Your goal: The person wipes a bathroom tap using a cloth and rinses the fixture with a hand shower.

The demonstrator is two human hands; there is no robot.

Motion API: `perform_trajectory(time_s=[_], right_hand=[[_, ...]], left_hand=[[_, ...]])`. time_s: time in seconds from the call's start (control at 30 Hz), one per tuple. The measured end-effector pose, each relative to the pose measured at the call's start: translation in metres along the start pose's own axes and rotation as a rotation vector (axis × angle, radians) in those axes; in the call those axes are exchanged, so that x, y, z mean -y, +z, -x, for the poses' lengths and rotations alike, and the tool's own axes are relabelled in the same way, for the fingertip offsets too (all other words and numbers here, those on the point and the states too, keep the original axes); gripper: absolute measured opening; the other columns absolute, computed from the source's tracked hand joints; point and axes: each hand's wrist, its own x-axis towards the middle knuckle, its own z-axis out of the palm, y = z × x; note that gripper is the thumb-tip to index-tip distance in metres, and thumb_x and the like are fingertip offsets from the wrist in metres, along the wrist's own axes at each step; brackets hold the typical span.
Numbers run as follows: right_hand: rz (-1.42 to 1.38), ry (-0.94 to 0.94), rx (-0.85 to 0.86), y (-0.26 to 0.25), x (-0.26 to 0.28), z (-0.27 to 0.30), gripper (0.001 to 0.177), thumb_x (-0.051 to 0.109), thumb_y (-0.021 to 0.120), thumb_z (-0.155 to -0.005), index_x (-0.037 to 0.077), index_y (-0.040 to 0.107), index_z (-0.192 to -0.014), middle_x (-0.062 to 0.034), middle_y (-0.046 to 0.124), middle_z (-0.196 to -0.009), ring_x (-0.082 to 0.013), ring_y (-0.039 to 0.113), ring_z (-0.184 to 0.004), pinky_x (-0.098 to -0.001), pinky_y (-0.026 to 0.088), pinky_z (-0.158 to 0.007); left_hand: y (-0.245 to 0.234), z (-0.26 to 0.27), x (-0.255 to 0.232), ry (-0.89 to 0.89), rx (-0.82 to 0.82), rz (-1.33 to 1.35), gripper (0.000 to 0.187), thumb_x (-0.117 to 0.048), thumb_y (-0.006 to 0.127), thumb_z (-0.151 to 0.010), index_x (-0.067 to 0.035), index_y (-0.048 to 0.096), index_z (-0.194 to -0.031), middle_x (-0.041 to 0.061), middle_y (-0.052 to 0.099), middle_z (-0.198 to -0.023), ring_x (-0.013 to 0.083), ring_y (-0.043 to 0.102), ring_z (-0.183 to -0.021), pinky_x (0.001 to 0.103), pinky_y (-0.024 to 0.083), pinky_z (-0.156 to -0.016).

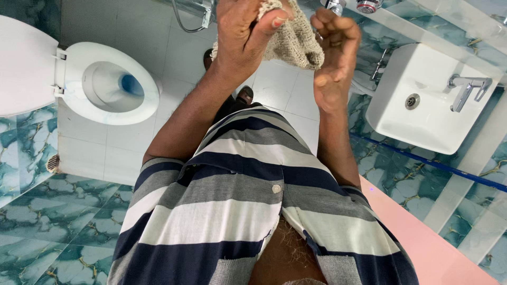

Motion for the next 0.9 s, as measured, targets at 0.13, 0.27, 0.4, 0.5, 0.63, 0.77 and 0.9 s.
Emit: perform_trajectory(time_s=[0.13, 0.27, 0.4, 0.5, 0.63, 0.77, 0.9], right_hand=[[0.225, 0.093, 0.115, -0.003, -0.051, 0.013, 0.089, 0.044, 0.09, -0.081, 0.001, 0.041, -0.142, -0.0148, 0.049, -0.142, -0.0244, 0.044, -0.136, -0.0466, 0.032, -0.114], [0.125, 0.41, -0.096, -0.016, -0.086, 0.041, 0.04, 0.026, 0.087, -0.096, -0.001, 0.066, -0.117, -0.0103, 0.072, -0.112, -0.017, 0.066, -0.099, -0.0366, 0.057, -0.089], [0.006, 0.311, -0.085, -0.014, -0.073, 0.035, 0.031, 0.025, 0.075, -0.104, 0.002, 0.067, -0.123, -0.0063, 0.073, -0.111, -0.0127, 0.067, -0.099, -0.0301, 0.056, -0.091], [-0.17, 0.372, -0.168, -0.006, -0.067, 0.024, 0.03, 0.023, 0.071, -0.105, 0.004, 0.065, -0.127, -0.0075, 0.073, -0.115, -0.015, 0.069, -0.104, -0.0331, 0.057, -0.095], [-0.398, 0.49, -0.299, -0.014, -0.069, 0.027, 0.027, 0.015, 0.069, -0.107, 0.002, 0.063, -0.129, -0.0085, 0.071, -0.12, -0.0175, 0.068, -0.109, -0.0356, 0.056, -0.099], [-0.44, 0.567, -0.308, -0.029, -0.078, 0.031, 0.025, 0.009, 0.069, -0.108, 0.003, 0.061, -0.131, -0.0089, 0.069, -0.12, -0.0193, 0.067, -0.112, -0.0385, 0.057, -0.103], [-0.326, 0.611, -0.289, -0.042, -0.084, 0.036, 0.048, 0.005, 0.072, -0.105, 0.002, 0.049, -0.147, -0.0113, 0.064, -0.136, -0.0213, 0.064, -0.125, -0.0382, 0.054, -0.112]], left_hand=[[0.011, 0.002, 0.0, -0.026, 0.022, 0.02, 0.038, -0.041, 0.055, -0.116, -0.009, 0.071, -0.105, 0.001, 0.064, -0.087, 0.0136, 0.055, -0.077, 0.032, 0.044, -0.067], [0.011, 0.033, 0.033, -0.358, -0.029, 0.24, 0.041, -0.042, 0.057, -0.116, -0.003, 0.068, -0.108, 0.003, 0.067, -0.094, 0.0124, 0.06, -0.083, 0.03, 0.05, -0.075], [0.002, 0.084, 0.097, -0.799, 0.037, 0.308, 0.057, -0.055, 0.06, -0.109, -0.002, 0.062, -0.132, 0.012, 0.064, -0.123, 0.0226, 0.058, -0.117, 0.038, 0.05, -0.1], [0.004, 0.115, 0.105, -0.88, 0.174, 0.344, 0.096, -0.074, 0.058, -0.096, -0.006, 0.031, -0.159, 0.021, 0.035, -0.158, 0.0365, 0.039, -0.147, 0.047, 0.043, -0.116], [0.015, 0.15, 0.083, -1.097, 0.335, 0.384, 0.129, -0.08, 0.068, -0.075, -0.01, 0.01, -0.168, 0.028, 0.029, -0.164, 0.0457, 0.029, -0.156, 0.054, 0.034, -0.12], [0.025, 0.153, 0.076, -0.927, 0.232, 0.592, 0.107, -0.031, 0.087, -0.092, -0.011, 0.013, -0.167, 0.024, 0.028, -0.166, 0.0381, 0.033, -0.153, 0.05, 0.037, -0.127], [0.022, 0.141, 0.065, -0.865, 0.153, 0.476, 0.093, 0.0, 0.082, -0.097, -0.013, 0.021, -0.166, 0.017, 0.049, -0.157, 0.0271, 0.054, -0.144, 0.042, 0.047, -0.123]])
